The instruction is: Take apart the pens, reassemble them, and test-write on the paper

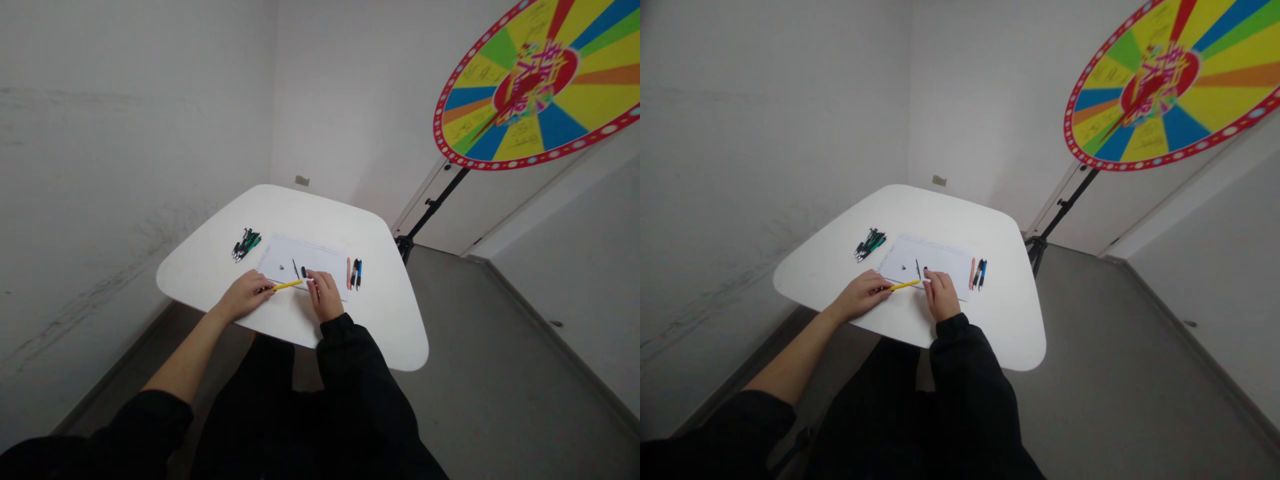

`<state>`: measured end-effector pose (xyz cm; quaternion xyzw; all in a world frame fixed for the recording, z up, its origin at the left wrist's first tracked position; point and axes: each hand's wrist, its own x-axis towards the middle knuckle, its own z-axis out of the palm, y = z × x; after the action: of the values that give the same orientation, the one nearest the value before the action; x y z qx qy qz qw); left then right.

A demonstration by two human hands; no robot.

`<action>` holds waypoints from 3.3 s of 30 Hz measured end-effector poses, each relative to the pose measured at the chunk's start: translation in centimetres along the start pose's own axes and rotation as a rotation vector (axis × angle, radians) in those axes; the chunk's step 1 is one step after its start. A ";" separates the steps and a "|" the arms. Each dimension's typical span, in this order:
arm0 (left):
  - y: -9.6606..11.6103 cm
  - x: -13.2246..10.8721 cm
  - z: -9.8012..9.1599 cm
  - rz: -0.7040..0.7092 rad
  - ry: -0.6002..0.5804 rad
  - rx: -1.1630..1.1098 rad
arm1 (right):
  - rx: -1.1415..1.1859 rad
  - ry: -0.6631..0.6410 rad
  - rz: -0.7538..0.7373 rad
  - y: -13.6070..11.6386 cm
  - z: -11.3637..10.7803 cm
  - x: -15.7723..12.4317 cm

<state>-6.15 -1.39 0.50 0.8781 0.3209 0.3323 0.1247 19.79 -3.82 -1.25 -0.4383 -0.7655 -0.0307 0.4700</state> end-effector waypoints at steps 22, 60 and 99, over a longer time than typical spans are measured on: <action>0.0 -0.1 0.0 -0.017 0.065 0.033 | -0.251 -0.228 0.117 0.1 1.0 0.2; -0.2 -0.1 0.0 -0.076 0.126 0.061 | 0.133 -0.021 0.210 0.8 -0.4 0.2; 0.0 -0.1 0.0 -0.010 0.057 0.056 | 0.149 -0.134 0.155 0.4 -0.2 -0.1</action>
<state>-6.20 -1.47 0.45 0.8698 0.3380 0.3474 0.0925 20.23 -3.74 -1.41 -0.4609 -0.7592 0.0920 0.4502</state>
